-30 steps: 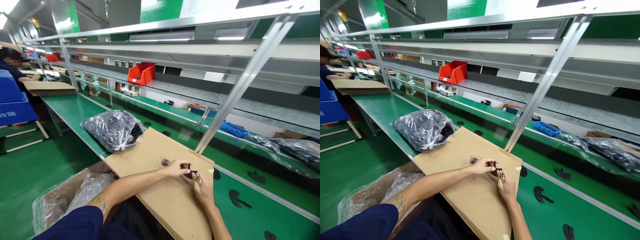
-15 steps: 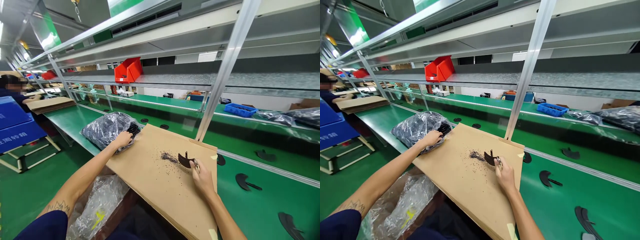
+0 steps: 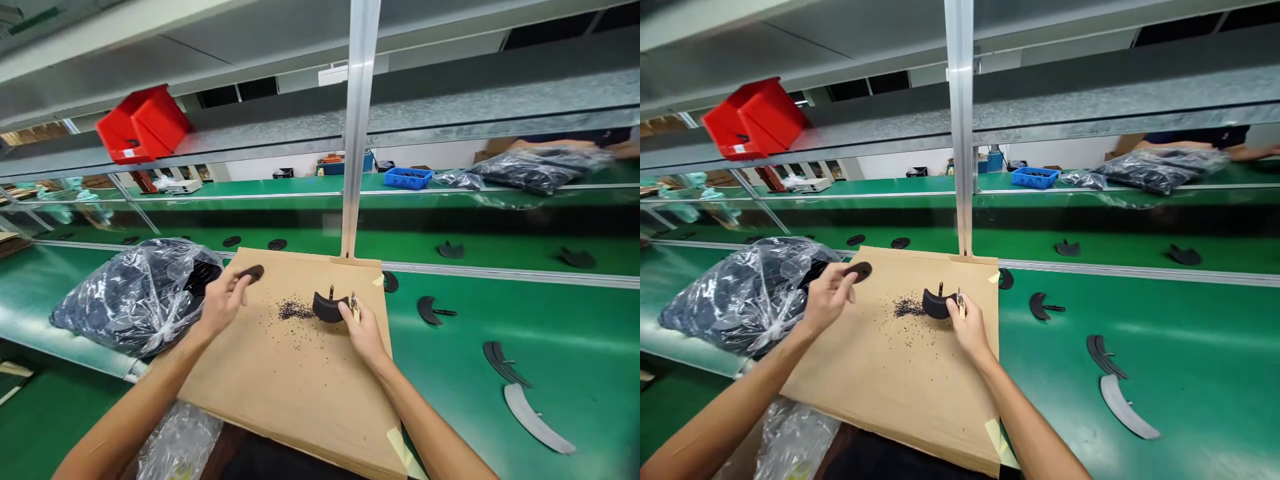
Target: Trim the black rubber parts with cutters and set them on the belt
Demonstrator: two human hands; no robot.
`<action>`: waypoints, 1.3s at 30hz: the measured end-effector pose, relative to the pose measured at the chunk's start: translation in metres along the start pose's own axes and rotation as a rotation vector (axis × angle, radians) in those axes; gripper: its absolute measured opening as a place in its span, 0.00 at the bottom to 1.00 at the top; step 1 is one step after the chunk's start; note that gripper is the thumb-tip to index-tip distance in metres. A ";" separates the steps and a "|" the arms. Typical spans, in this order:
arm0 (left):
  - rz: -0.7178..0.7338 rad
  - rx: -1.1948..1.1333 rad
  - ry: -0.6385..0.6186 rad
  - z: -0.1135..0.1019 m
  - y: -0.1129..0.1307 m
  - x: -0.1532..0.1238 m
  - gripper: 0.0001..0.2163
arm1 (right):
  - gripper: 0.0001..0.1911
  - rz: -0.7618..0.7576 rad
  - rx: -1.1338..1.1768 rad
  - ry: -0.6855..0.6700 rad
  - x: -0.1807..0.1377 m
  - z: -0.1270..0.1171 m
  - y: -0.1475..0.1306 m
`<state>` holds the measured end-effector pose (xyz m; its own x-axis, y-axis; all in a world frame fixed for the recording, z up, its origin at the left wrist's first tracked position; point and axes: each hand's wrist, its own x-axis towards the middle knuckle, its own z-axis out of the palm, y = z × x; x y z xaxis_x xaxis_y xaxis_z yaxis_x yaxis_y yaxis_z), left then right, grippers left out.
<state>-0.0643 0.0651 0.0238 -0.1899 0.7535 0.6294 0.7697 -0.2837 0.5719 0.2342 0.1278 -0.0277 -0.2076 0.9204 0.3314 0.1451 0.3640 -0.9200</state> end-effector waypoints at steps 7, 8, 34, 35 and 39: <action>0.326 -0.373 -0.206 0.085 0.054 -0.017 0.11 | 0.22 0.130 0.116 -0.084 -0.010 -0.001 -0.008; 0.340 -0.392 -0.237 0.090 0.056 -0.020 0.11 | 0.22 0.151 0.147 -0.107 -0.011 -0.001 -0.009; -0.260 -0.597 -0.283 0.102 0.042 -0.046 0.07 | 0.20 0.230 -0.020 -0.252 -0.020 0.011 -0.019; -0.251 -0.581 -0.297 0.103 0.043 -0.048 0.06 | 0.20 0.227 -0.016 -0.254 -0.021 0.012 -0.019; -0.287 -0.558 -0.349 0.108 0.046 -0.052 0.04 | 0.19 0.199 -0.033 -0.261 -0.021 0.013 -0.021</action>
<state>0.0464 0.0767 -0.0396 -0.0600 0.9631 0.2625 0.2742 -0.2370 0.9320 0.2228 0.0987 -0.0184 -0.4123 0.9078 0.0768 0.2382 0.1887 -0.9527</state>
